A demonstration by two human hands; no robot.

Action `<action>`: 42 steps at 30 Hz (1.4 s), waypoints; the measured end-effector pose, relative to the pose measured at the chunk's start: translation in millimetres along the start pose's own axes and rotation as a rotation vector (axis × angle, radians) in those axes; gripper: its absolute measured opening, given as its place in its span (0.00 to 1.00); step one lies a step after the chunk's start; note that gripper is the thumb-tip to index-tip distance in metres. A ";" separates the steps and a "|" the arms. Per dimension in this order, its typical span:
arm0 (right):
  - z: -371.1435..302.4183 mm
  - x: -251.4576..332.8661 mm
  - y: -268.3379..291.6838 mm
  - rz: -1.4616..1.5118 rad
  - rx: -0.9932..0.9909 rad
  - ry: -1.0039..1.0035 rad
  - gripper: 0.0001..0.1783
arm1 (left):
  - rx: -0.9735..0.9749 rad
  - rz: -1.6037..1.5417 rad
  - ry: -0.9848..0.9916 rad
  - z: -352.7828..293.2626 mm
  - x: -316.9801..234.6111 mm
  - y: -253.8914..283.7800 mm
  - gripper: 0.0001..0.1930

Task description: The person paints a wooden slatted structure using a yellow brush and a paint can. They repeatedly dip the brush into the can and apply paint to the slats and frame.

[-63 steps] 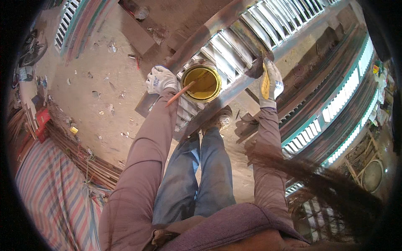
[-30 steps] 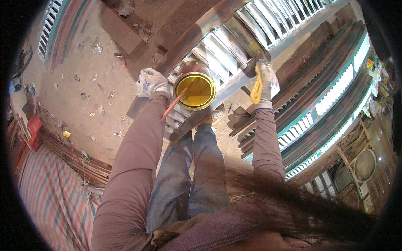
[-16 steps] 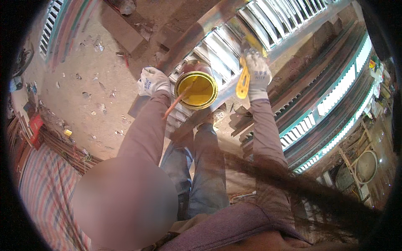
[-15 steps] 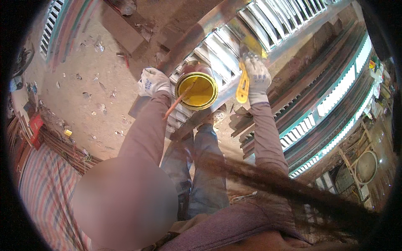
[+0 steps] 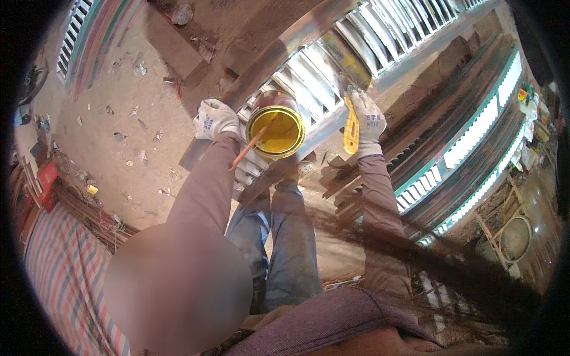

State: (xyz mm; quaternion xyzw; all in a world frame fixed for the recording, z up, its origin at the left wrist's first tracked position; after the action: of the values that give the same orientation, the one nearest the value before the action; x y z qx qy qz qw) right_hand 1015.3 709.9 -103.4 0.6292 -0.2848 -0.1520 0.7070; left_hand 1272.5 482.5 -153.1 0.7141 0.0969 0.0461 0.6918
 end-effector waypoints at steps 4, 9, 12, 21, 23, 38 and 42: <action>21.3 -14.1 -15.5 0.066 -0.071 0.027 0.23 | -0.120 0.081 -0.090 5.1 9.5 -3.0 0.14; 36.4 17.5 -15.9 -0.120 0.022 0.057 0.25 | -0.117 0.075 -0.116 5.1 5.7 1.6 0.14; 27.5 17.4 -12.3 -0.040 -0.058 0.088 0.22 | -0.130 0.124 -0.128 1.2 1.7 5.5 0.13; 78.5 43.7 -18.3 -0.078 -0.043 0.073 0.17 | -0.146 0.027 -0.128 3.2 12.1 -10.3 0.13; 65.4 54.1 -17.0 -0.095 -0.033 0.135 0.17 | -0.159 -0.021 -0.108 5.4 15.6 -15.1 0.13; 98.1 48.4 -24.6 -0.054 -0.024 0.022 0.20 | -0.066 0.003 -0.087 4.6 15.9 -20.3 0.13; 81.5 54.8 -9.8 -0.205 0.050 0.168 0.20 | -0.025 -0.096 -0.048 7.1 27.3 -14.7 0.14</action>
State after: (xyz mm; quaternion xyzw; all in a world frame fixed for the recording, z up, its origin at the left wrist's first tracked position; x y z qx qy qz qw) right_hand 1011.6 611.4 -97.7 0.6831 -0.1623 -0.1630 0.6932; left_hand 1299.4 481.4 -169.9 0.7010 0.1139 -0.0029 0.7040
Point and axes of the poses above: each hand's wrist, its own z-axis towards the middle knuckle, its own y-axis out of the back of the hand, x = y × z, the point moved 1 cm from there along z, towards the middle knuckle, and after that the axes turned 1 degree about -x, right-handed, at the moved point
